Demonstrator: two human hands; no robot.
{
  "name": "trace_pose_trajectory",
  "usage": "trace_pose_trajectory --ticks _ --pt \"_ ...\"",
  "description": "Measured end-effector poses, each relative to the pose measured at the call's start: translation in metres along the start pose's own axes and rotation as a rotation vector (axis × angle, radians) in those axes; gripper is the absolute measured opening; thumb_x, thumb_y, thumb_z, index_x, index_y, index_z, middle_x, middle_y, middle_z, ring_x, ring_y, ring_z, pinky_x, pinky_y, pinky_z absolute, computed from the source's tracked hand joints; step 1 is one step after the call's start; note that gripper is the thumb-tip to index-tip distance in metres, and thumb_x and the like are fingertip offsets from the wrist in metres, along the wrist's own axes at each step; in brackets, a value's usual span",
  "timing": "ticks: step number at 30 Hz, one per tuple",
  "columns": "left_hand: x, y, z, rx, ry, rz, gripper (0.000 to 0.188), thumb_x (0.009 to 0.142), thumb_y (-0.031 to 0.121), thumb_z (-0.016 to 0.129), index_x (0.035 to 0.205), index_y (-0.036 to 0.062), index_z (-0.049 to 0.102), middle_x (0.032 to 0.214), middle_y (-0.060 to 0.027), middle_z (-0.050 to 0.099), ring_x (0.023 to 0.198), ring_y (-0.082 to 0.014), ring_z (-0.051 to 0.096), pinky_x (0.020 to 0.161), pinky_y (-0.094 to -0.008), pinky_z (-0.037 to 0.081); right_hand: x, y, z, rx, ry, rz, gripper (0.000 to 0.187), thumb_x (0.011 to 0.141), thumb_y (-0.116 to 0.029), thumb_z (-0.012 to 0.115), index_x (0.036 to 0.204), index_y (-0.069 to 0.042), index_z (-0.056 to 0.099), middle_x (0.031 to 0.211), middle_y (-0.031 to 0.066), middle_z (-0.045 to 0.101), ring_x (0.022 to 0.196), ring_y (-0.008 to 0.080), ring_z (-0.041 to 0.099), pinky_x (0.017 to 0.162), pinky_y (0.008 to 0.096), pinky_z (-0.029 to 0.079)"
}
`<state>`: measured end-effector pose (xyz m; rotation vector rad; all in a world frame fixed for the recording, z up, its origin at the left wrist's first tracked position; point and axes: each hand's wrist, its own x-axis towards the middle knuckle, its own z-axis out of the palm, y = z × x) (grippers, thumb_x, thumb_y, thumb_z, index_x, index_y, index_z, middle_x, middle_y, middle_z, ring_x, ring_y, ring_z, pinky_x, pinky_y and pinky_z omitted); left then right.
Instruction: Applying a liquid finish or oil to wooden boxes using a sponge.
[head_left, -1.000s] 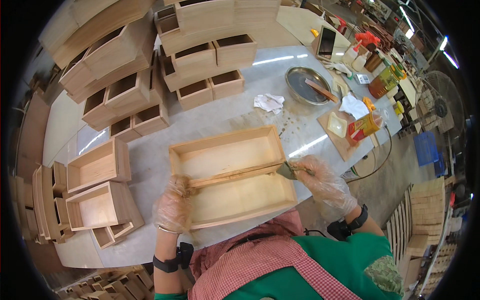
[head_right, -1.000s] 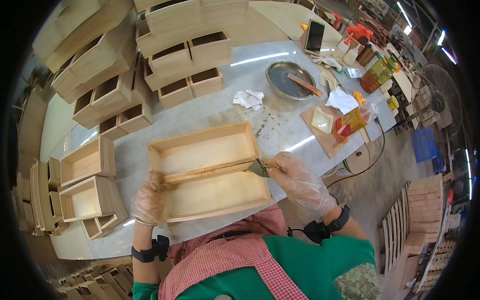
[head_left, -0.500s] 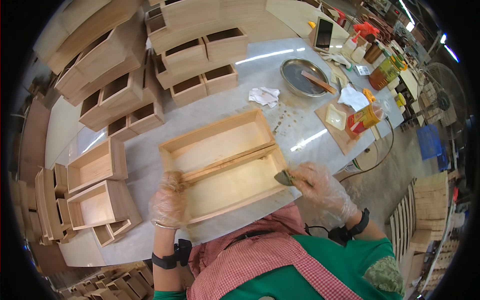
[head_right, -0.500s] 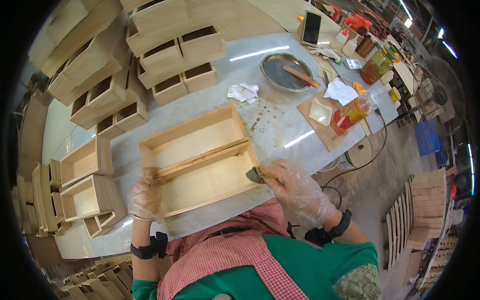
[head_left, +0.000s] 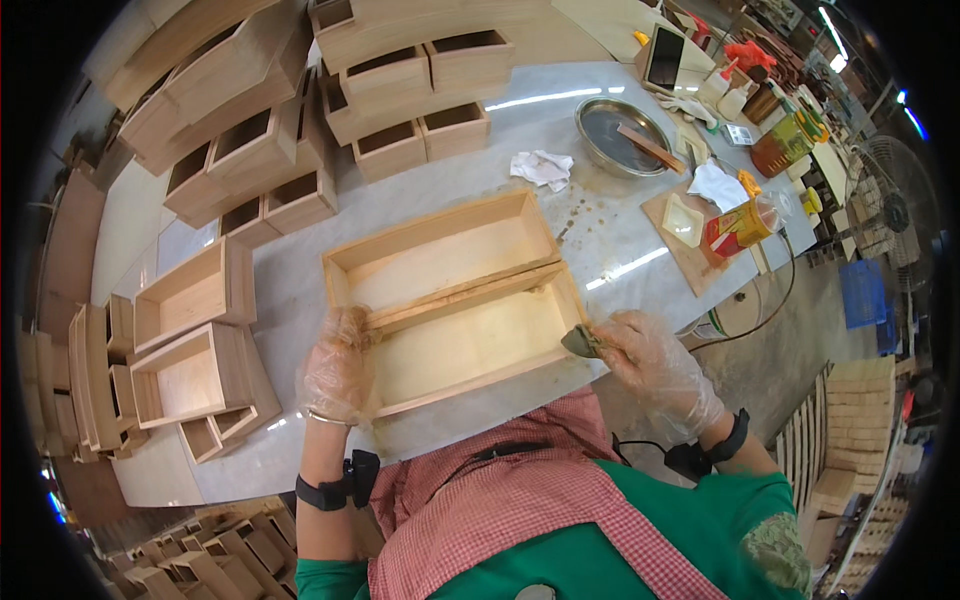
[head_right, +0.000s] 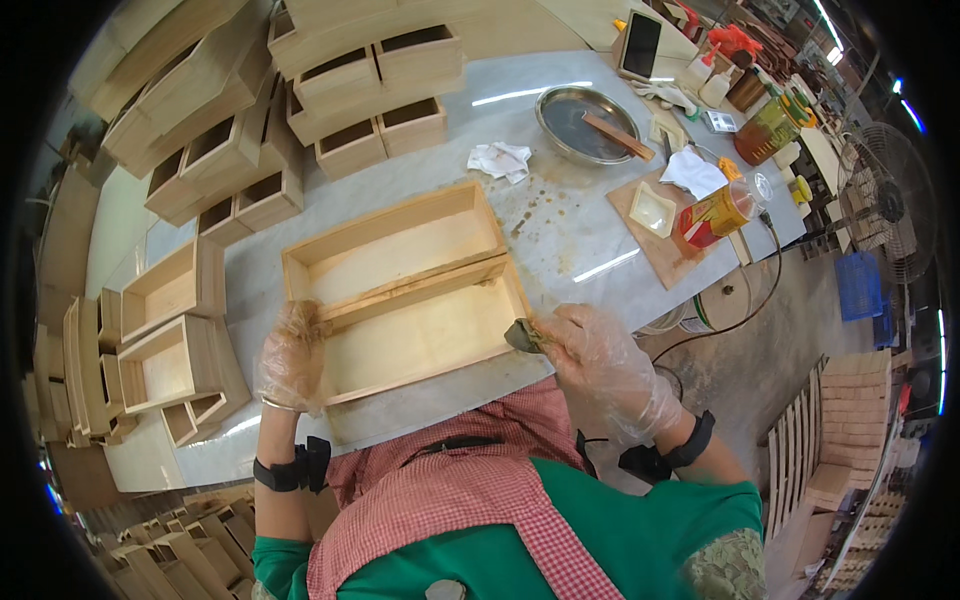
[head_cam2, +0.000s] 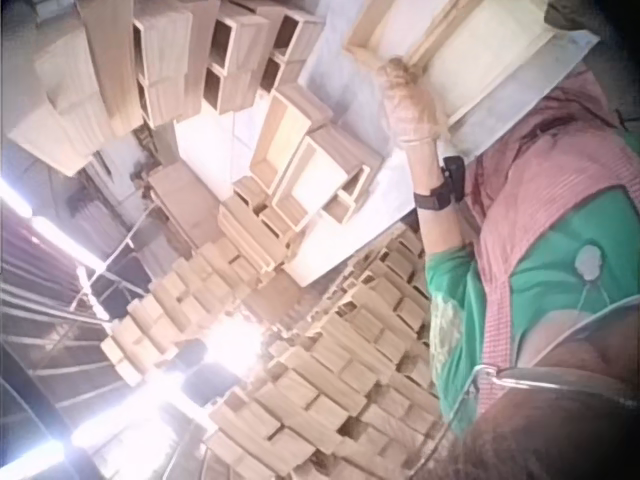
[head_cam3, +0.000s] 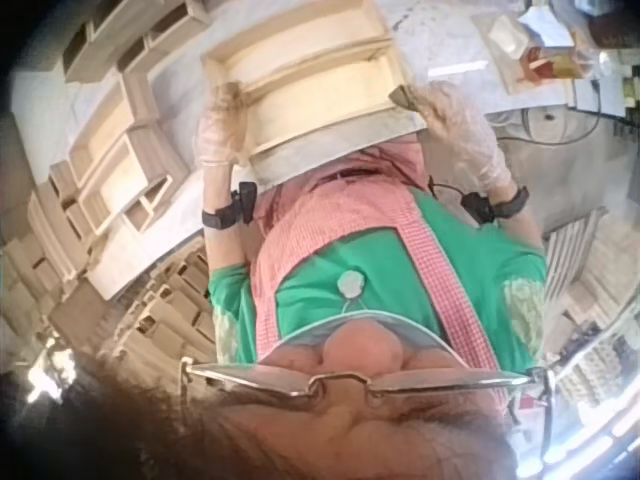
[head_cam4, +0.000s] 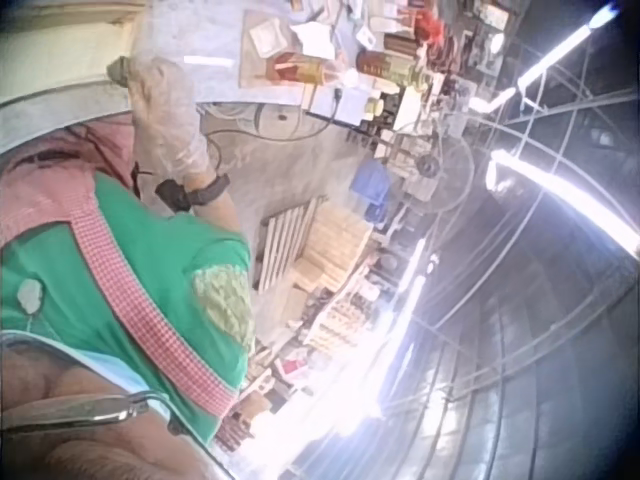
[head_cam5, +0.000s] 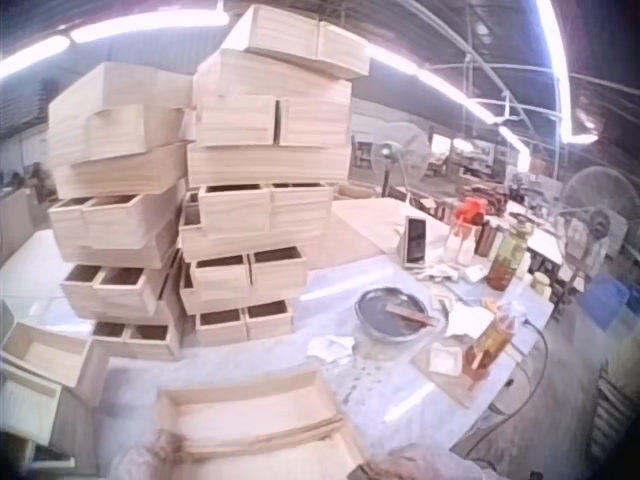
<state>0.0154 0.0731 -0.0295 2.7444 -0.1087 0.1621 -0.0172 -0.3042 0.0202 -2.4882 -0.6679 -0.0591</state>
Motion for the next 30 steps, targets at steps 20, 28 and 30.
trace_pose_trajectory --ticks 20,28,30 --pt "-0.002 -0.002 -0.001 0.018 0.047 0.056 0.018 0.088 0.014 0.057 0.106 0.0156 0.058 0.099 -0.008 0.063 0.086 -0.0313 0.067 0.068 -0.0416 0.054 0.042 -0.046 0.022 -0.119 -0.286 -0.358 0.033 0.085 -0.007 0.056 0.117 0.0 0.055 0.095 0.0125 0.059 0.093 0.0284 0.059 0.083 0.0389 0.048" --pt "-0.004 0.004 -0.012 -0.073 0.049 0.113 0.025 0.085 0.011 0.061 0.11 0.012 0.059 0.093 -0.0127 0.064 0.08 -0.033 0.065 0.068 -0.0386 0.054 0.104 -0.129 0.091 -0.058 -0.281 -0.654 0.028 0.079 -0.007 0.062 0.106 0.0 0.06 0.092 0.012 0.061 0.086 0.0255 0.061 0.071 0.037 0.051" --pt "-0.003 -0.012 -0.001 -0.221 0.099 0.114 0.031 0.089 0.017 0.061 0.119 0.0116 0.058 0.096 -0.0138 0.066 0.083 -0.0305 0.067 0.07 -0.0373 0.054 0.109 -0.134 0.101 -0.041 -0.328 -0.68 0.029 0.08 -0.007 0.061 0.108 -0.001 0.062 0.093 0.0134 0.061 0.086 0.0262 0.062 0.07 0.0364 0.051"
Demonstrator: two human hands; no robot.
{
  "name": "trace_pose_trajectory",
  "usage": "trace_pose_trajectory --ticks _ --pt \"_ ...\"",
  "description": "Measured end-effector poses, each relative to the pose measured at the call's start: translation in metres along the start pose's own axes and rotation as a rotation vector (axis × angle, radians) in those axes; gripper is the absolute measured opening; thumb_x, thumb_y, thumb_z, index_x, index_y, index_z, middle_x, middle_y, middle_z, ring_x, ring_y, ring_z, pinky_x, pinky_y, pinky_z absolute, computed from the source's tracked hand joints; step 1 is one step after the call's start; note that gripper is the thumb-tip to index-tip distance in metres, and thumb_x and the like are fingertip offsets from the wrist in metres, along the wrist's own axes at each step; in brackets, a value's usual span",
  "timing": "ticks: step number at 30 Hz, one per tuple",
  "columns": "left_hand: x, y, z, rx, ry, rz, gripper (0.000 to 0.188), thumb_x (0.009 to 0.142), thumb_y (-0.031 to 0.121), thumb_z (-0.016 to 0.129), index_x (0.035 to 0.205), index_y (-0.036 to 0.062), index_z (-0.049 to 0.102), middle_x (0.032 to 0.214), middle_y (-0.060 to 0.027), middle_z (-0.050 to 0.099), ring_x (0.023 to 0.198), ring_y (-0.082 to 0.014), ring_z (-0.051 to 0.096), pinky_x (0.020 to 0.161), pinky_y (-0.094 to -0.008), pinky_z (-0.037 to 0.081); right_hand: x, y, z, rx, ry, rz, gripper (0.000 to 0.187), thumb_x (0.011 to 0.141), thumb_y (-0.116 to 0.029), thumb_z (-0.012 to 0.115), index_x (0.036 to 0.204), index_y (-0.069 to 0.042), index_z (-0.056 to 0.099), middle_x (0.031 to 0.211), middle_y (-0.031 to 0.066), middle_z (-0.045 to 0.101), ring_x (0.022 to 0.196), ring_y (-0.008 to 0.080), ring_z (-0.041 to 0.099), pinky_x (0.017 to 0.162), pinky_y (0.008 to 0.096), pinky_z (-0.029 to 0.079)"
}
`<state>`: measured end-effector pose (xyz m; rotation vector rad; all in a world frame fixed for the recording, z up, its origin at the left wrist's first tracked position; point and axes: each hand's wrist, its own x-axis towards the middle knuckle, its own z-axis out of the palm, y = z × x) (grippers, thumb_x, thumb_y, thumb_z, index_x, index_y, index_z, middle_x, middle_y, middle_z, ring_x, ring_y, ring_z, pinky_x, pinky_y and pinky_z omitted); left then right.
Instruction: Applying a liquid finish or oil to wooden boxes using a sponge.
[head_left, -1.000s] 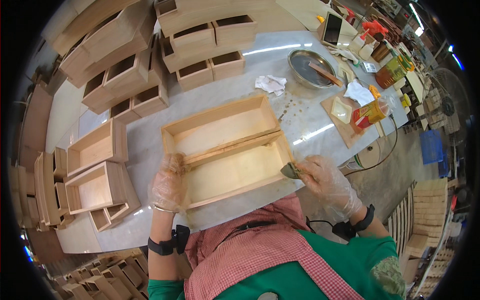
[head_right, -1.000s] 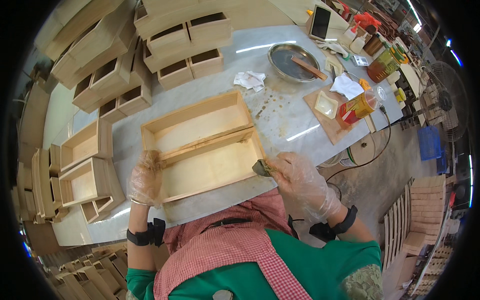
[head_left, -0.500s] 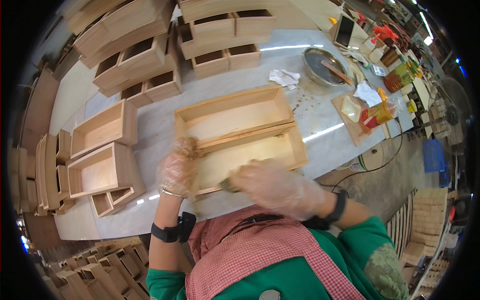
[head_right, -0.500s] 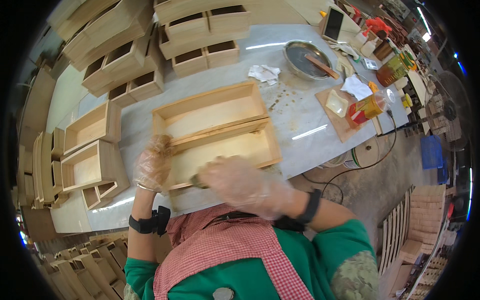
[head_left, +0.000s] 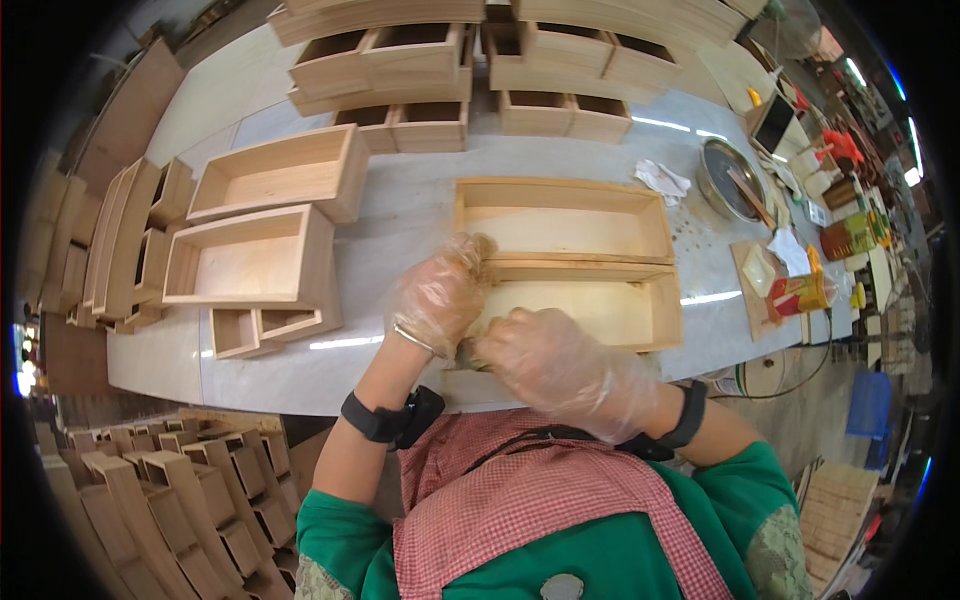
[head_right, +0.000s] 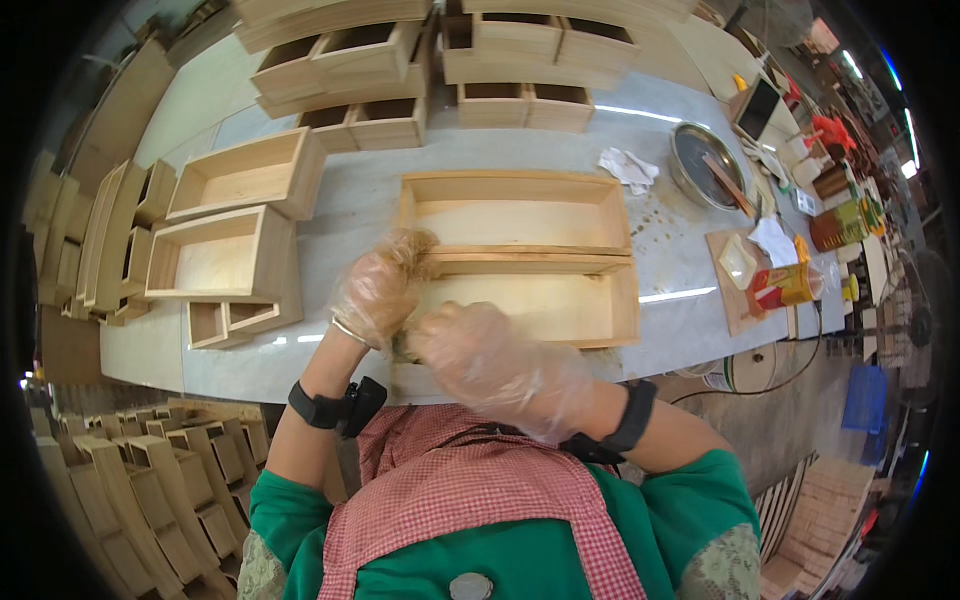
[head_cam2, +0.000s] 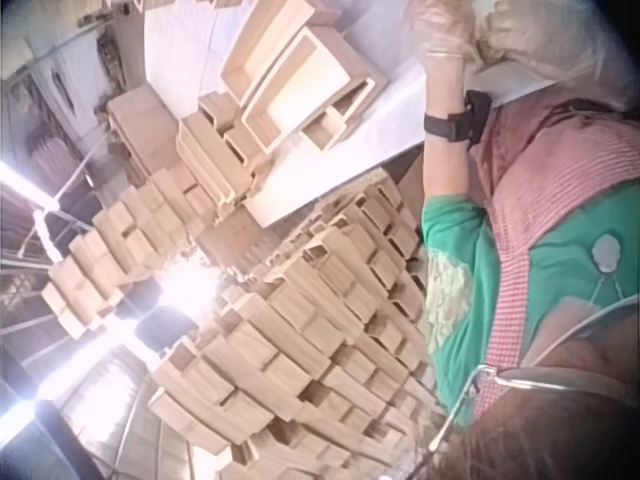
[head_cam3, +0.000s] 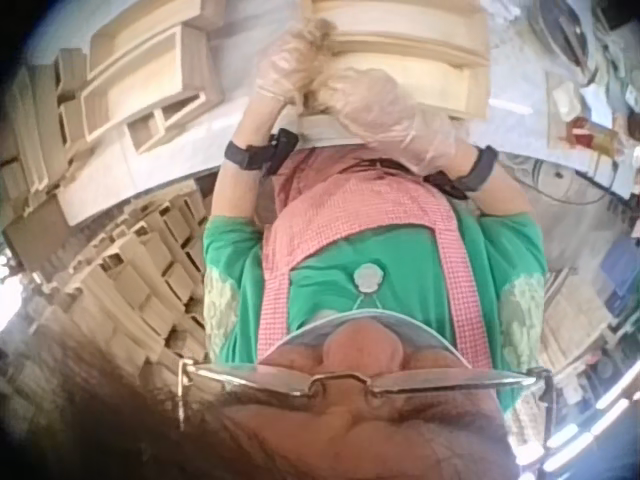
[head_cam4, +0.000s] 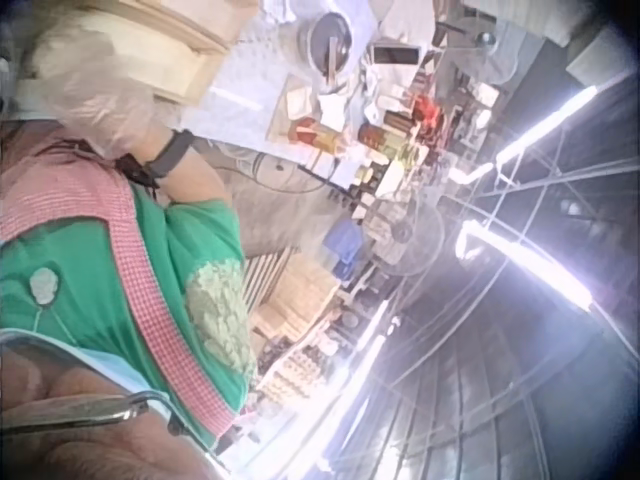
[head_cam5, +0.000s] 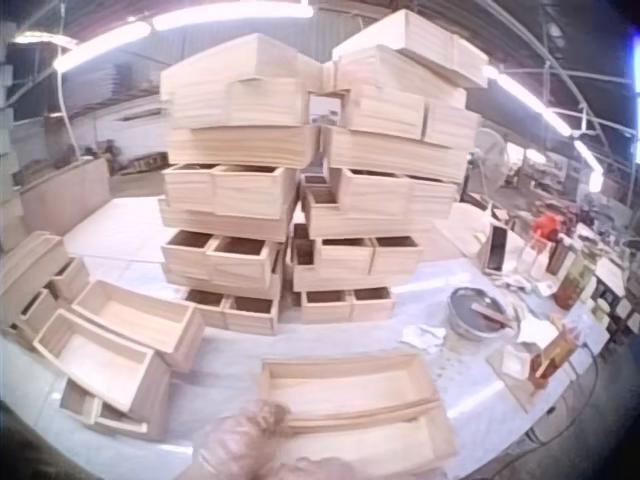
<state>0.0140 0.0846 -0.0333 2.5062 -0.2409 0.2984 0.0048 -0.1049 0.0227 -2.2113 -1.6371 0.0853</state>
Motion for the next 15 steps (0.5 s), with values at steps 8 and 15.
trace_pose_trajectory --ticks 8,15 --pt "-0.082 0.004 -0.026 -0.516 0.097 -0.148 0.086 0.07 0.035 0.089 0.138 0.0027 0.049 0.127 -0.018 0.061 0.102 -0.0316 0.066 0.084 -0.0377 0.056 0.018 0.046 -0.042 -0.06 0.301 0.114 0.026 0.093 -0.014 0.061 0.117 -0.005 0.063 0.101 0.014 0.066 0.085 0.0342 0.065 0.073 0.0428 0.052" --pt "-0.072 0.014 0.005 -0.66 -0.046 -0.223 0.078 0.068 0.028 0.09 0.13 -0.0008 0.053 0.117 -0.0205 0.063 0.102 -0.0368 0.064 0.088 -0.0409 0.054 0.022 0.038 -0.007 0.037 0.147 -0.048 0.027 0.081 -0.004 0.064 0.108 -0.001 0.063 0.084 0.0123 0.059 0.079 0.0317 0.062 0.067 0.0429 0.049"
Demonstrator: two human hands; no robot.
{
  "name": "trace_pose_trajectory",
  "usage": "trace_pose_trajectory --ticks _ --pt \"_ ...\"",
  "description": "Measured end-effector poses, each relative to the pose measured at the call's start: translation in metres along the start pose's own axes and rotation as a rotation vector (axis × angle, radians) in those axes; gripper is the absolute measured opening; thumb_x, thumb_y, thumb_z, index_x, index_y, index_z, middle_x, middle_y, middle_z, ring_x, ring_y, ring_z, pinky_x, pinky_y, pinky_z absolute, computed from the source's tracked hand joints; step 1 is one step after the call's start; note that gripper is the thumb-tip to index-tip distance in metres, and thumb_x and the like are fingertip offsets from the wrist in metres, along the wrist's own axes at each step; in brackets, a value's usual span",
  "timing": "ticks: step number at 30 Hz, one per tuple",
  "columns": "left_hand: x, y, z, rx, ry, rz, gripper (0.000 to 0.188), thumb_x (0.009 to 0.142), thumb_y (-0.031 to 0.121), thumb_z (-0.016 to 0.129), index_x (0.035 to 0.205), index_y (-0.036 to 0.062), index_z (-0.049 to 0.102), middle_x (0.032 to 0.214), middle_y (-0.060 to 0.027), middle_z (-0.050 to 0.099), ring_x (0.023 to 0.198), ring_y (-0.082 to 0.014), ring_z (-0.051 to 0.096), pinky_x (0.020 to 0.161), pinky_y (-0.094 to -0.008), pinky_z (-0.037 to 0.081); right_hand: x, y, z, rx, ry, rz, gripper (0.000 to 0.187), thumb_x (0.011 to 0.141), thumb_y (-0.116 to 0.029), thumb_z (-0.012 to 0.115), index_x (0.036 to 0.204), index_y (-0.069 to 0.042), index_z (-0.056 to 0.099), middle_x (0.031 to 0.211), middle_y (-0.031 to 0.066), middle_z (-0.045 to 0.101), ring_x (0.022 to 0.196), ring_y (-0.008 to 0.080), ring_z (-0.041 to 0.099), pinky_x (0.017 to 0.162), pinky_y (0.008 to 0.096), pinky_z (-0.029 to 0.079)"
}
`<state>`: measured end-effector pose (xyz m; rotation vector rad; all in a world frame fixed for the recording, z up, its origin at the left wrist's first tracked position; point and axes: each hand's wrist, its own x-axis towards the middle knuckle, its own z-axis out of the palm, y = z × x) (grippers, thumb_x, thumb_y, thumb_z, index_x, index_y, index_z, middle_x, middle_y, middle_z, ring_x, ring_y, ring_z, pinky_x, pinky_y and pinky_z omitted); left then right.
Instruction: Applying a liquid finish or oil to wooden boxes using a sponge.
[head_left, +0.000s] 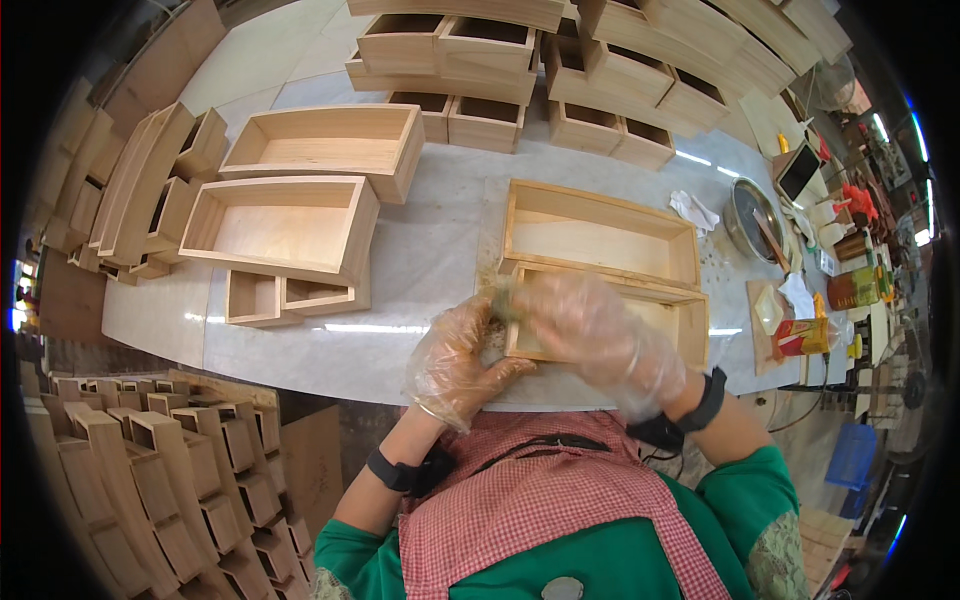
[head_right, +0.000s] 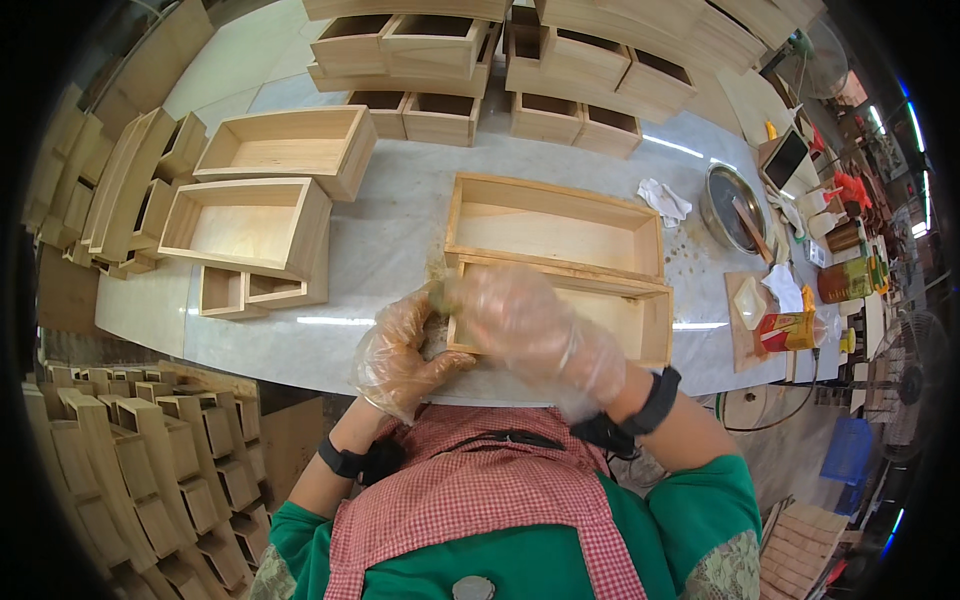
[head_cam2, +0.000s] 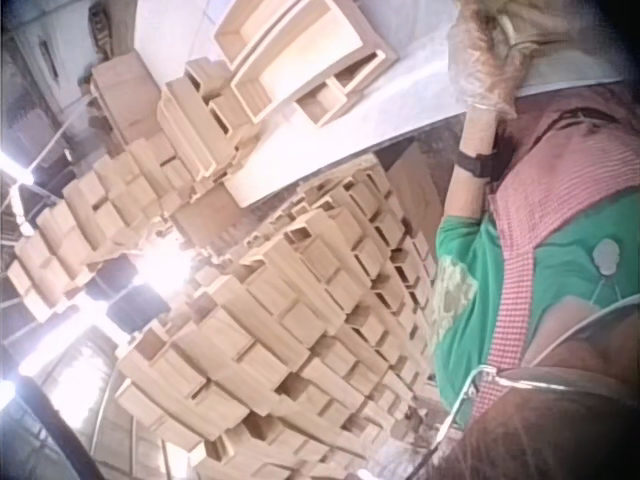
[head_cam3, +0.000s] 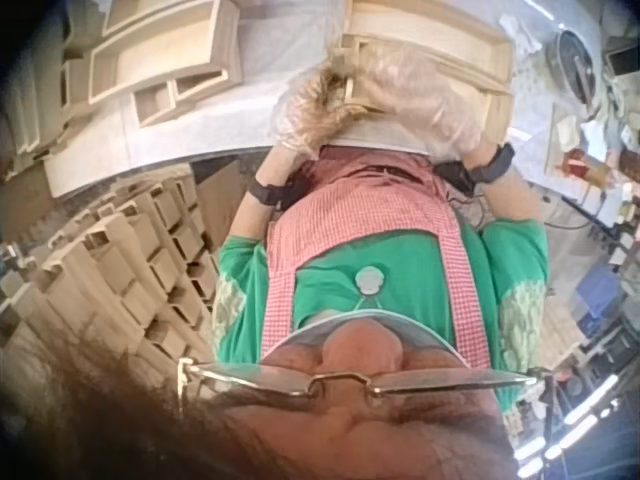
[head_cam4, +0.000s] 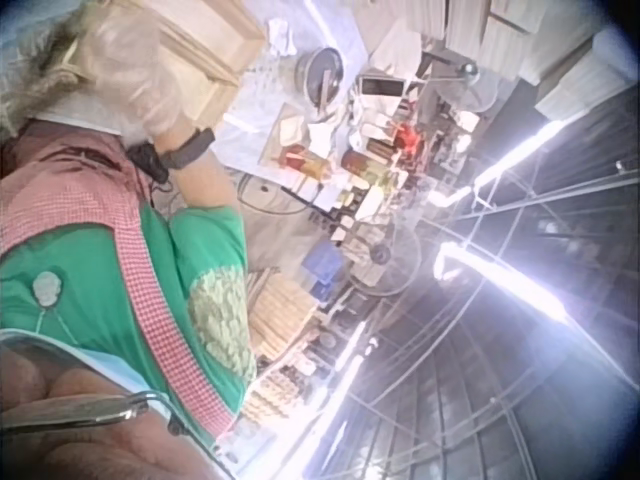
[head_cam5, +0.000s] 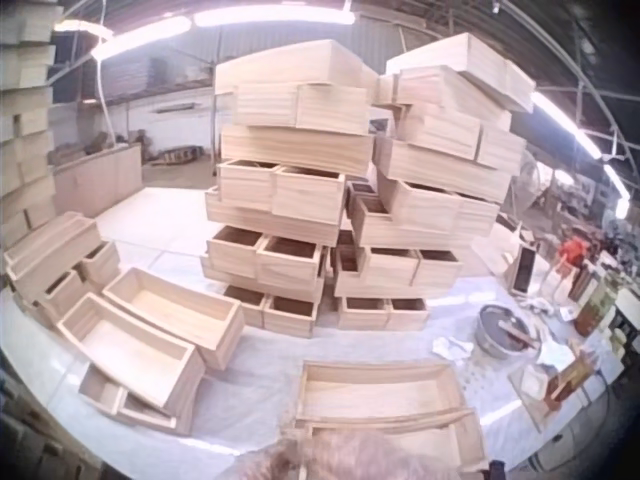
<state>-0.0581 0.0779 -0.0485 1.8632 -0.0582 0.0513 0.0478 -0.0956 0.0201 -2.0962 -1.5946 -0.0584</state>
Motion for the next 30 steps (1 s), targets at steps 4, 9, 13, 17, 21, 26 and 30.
trace_pose_trajectory --ticks 4,9,13,17,21,26,30 --pt "-0.01 -0.011 0.007 0.184 0.192 0.108 0.072 0.067 0.025 0.09 0.125 -0.001 0.056 0.107 -0.0203 0.066 0.098 -0.0349 0.065 0.086 -0.0399 0.054 -0.009 -0.023 -0.006 0.151 -0.086 0.056 0.022 0.084 -0.005 0.062 0.106 0.0 0.064 0.095 0.0161 0.064 0.084 0.0349 0.062 0.072 0.0435 0.051" --pt "-0.009 0.009 0.005 0.087 0.195 0.024 0.076 0.066 0.024 0.092 0.127 -0.0024 0.055 0.111 -0.0197 0.065 0.1 -0.0324 0.065 0.087 -0.0385 0.054 0.015 0.017 -0.012 -0.207 0.111 0.193 0.021 0.083 -0.005 0.063 0.104 0.0 0.064 0.093 0.0147 0.064 0.082 0.0332 0.061 0.071 0.0419 0.05" --pt "-0.009 -0.014 0.014 -0.036 0.228 0.106 0.079 0.066 0.024 0.092 0.13 -0.0022 0.053 0.115 -0.0194 0.064 0.103 -0.0302 0.064 0.089 -0.0376 0.053 0.007 -0.004 0.003 -0.024 -0.005 0.006 0.018 0.079 -0.006 0.063 0.096 -0.003 0.063 0.084 0.0137 0.062 0.076 0.0304 0.063 0.067 0.0422 0.051" --pt "-0.011 -0.013 0.014 0.076 0.251 0.032 0.077 0.069 0.019 0.089 0.132 -0.0031 0.052 0.119 -0.0171 0.063 0.106 -0.0258 0.063 0.092 -0.0367 0.053 -0.018 -0.045 0.001 0.078 -0.064 0.015 0.017 0.077 -0.007 0.066 0.093 -0.004 0.061 0.083 0.0113 0.061 0.078 0.0288 0.064 0.065 0.0395 0.051" --pt "-0.016 -0.017 0.018 0.129 0.295 -0.022 0.077 0.067 0.017 0.088 0.133 -0.0007 0.051 0.118 -0.0188 0.061 0.107 -0.0318 0.062 0.092 -0.0393 0.052 -0.034 -0.051 -0.01 0.057 -0.175 0.072 0.02 0.077 -0.006 0.066 0.096 -0.004 0.06 0.084 0.0094 0.06 0.08 0.0272 0.063 0.065 0.0383 0.051" --pt "-0.016 -0.017 0.013 0.204 0.242 0.072 0.08 0.069 0.015 0.085 0.138 0.0009 0.047 0.127 -0.0197 0.056 0.114 -0.0345 0.058 0.097 -0.041 0.05 -0.013 -0.047 -0.023 0.014 -0.099 0.157 0.029 0.078 -0.005 0.065 0.107 -0.002 0.061 0.089 0.0096 0.059 0.082 0.0278 0.061 0.069 0.0391 0.051" --pt "-0.016 -0.018 0.009 0.197 0.279 0.217 0.09 0.07 0.022 0.086 0.144 0.0031 0.039 0.137 -0.0214 0.05 0.121 -0.0368 0.053 0.101 -0.0439 0.047 -0.03 -0.045 -0.02 -0.025 -0.198 0.114 0.032 0.079 -0.006 0.063 0.111 -0.002 0.06 0.092 0.011 0.06 0.082 0.029 0.061 0.072 0.0404 0.051"
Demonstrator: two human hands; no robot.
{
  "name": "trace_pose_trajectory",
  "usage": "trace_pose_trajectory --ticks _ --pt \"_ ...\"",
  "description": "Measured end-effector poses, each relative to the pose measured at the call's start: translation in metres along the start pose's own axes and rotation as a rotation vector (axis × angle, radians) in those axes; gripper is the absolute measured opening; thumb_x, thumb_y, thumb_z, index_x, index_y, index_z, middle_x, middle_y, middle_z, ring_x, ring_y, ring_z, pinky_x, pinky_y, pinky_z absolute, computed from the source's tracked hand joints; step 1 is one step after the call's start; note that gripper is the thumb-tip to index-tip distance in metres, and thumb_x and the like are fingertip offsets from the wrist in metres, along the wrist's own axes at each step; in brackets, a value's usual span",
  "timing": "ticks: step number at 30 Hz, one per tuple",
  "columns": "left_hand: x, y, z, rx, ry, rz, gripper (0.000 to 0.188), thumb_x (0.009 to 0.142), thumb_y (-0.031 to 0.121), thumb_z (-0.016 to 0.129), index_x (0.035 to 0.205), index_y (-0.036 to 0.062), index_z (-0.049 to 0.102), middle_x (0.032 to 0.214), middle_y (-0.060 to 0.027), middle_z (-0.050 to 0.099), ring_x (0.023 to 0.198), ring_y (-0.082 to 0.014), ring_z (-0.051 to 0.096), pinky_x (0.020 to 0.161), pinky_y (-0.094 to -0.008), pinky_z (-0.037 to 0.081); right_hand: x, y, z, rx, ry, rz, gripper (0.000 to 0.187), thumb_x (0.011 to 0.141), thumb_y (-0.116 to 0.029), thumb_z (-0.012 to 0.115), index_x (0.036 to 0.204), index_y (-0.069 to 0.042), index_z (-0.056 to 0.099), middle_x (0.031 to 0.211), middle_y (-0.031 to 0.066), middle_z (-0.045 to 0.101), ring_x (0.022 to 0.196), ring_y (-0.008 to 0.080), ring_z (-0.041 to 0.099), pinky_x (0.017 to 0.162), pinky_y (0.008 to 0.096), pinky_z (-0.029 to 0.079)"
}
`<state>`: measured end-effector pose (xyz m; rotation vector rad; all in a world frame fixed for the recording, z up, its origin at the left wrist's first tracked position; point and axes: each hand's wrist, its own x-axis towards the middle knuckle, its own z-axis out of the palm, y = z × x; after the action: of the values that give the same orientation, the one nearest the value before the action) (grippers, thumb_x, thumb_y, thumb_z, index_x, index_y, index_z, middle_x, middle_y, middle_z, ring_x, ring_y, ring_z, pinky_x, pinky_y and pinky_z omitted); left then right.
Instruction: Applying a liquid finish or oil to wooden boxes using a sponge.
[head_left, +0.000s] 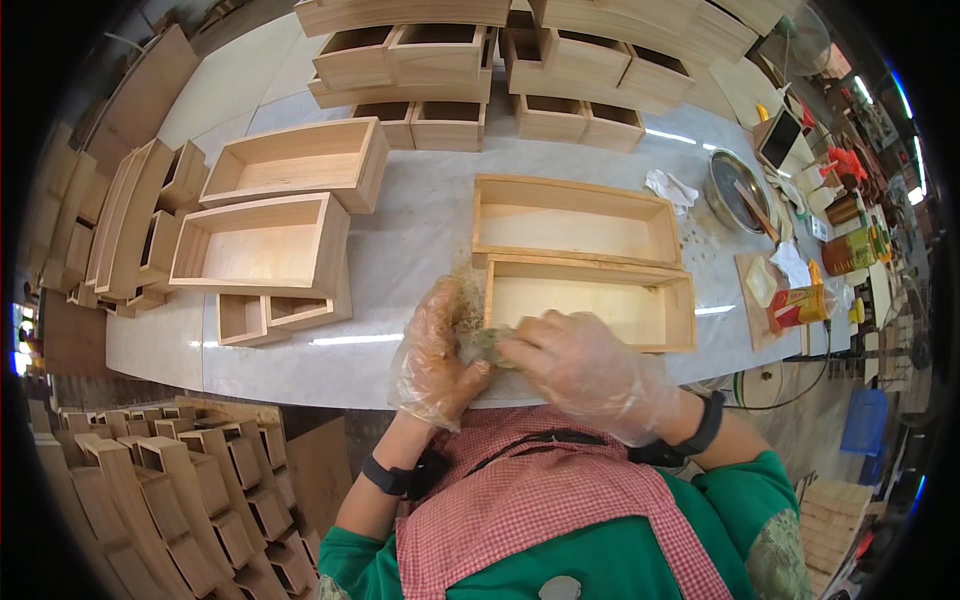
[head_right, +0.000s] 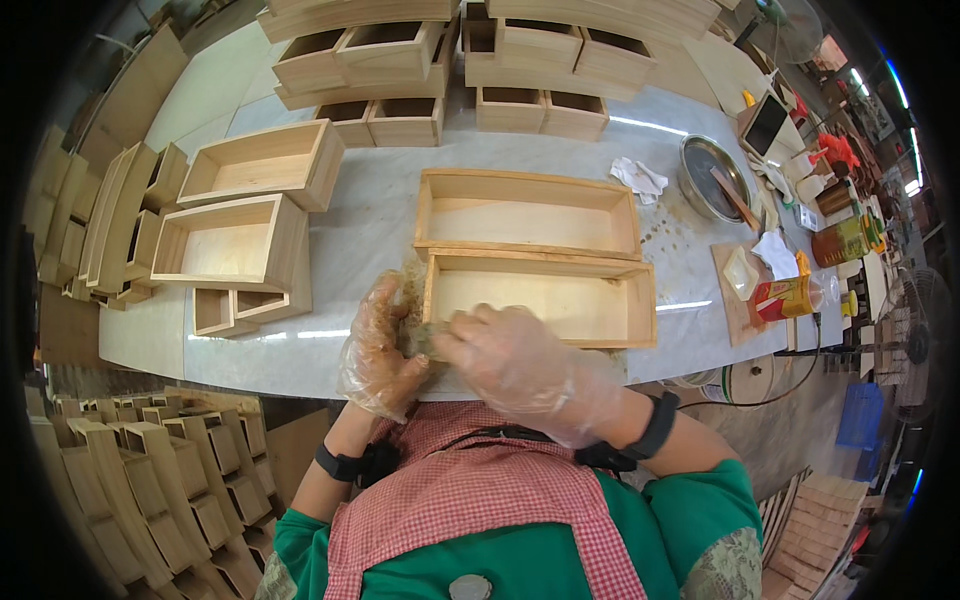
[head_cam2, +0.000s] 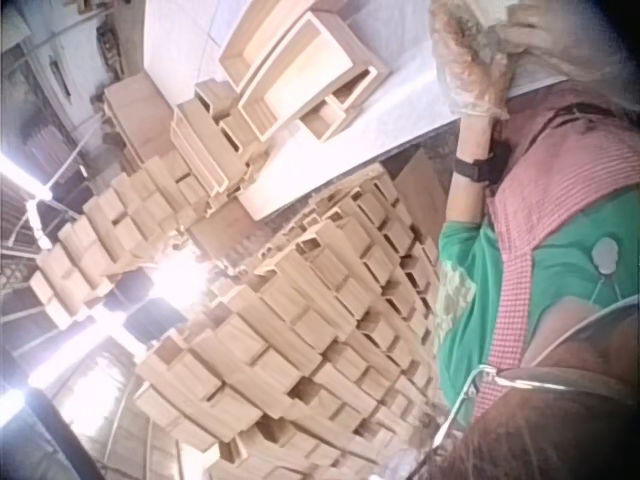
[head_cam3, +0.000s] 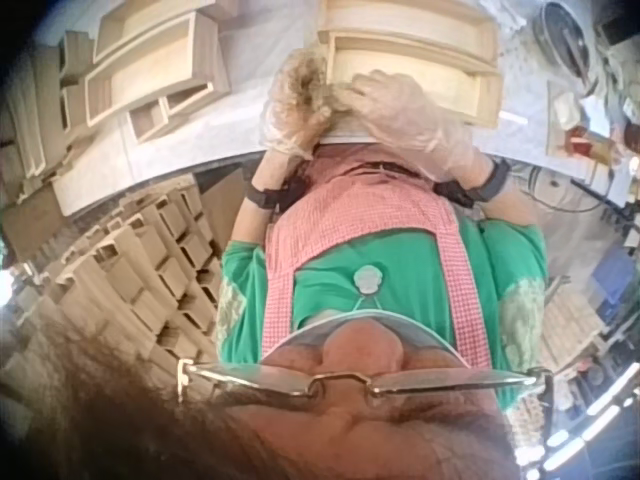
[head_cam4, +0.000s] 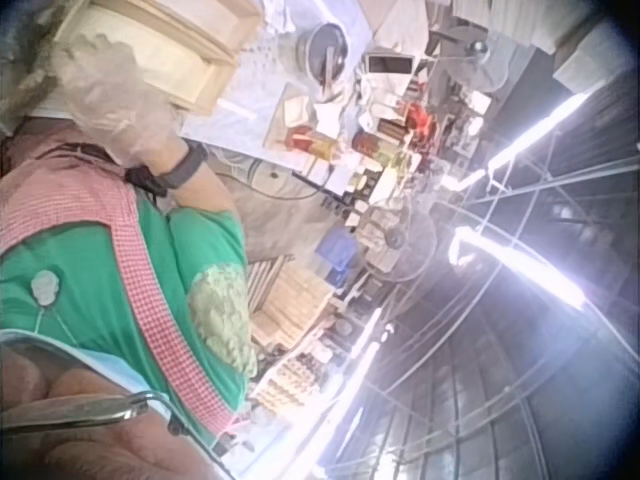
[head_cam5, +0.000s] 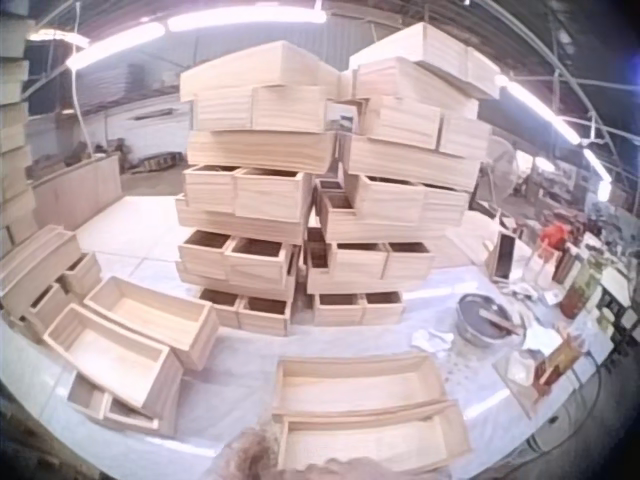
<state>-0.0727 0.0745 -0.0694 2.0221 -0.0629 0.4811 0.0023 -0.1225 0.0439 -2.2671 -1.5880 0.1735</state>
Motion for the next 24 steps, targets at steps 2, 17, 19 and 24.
trace_pose_trajectory --ticks 2,17,19,24 --pt "0.002 0.003 0.003 0.046 -0.02 -0.041 0.093 0.069 0.025 0.087 0.145 0.0033 0.038 0.139 -0.0226 0.048 0.123 -0.038 0.052 0.102 -0.0445 0.046 -0.025 0.005 -0.004 -0.066 0.033 0.062 0.029 0.08 -0.006 0.061 0.109 -0.002 0.06 0.092 0.0096 0.06 0.082 0.0273 0.061 0.071 0.0385 0.051" --pt "0.037 0.051 -0.018 0.298 -0.456 0.117 0.026 0.076 0.023 0.082 0.084 0.0053 0.065 0.097 -0.0084 0.065 0.073 -0.0252 0.062 0.064 -0.0353 0.052 -0.165 0.028 -0.025 0.573 0.727 1.03 0.028 0.093 -0.008 0.063 0.12 -0.001 0.067 0.105 0.0059 0.063 0.1 0.0156 0.058 0.087 0.0293 0.048" --pt "0.039 0.065 -0.019 0.166 -0.39 -0.001 0.026 0.078 0.023 0.082 0.08 0.0049 0.063 0.085 -0.0075 0.063 0.071 -0.0214 0.06 0.062 -0.0343 0.049 -0.148 0.027 -0.032 0.62 0.799 1.066 0.027 0.093 -0.008 0.063 0.119 -0.001 0.067 0.105 0.0063 0.063 0.1 0.0159 0.058 0.088 0.0289 0.047" --pt "0.051 0.068 -0.019 -0.115 -0.235 -0.434 0.024 0.088 0.019 0.073 0.075 0.003 0.061 0.068 0.0026 0.054 0.068 -0.0079 0.05 0.06 -0.0257 0.043 -0.131 0.041 -0.034 0.615 0.902 0.953 0.029 0.09 -0.007 0.067 0.118 0.0 0.067 0.105 0.0077 0.063 0.1 0.0171 0.059 0.088 0.0295 0.047"
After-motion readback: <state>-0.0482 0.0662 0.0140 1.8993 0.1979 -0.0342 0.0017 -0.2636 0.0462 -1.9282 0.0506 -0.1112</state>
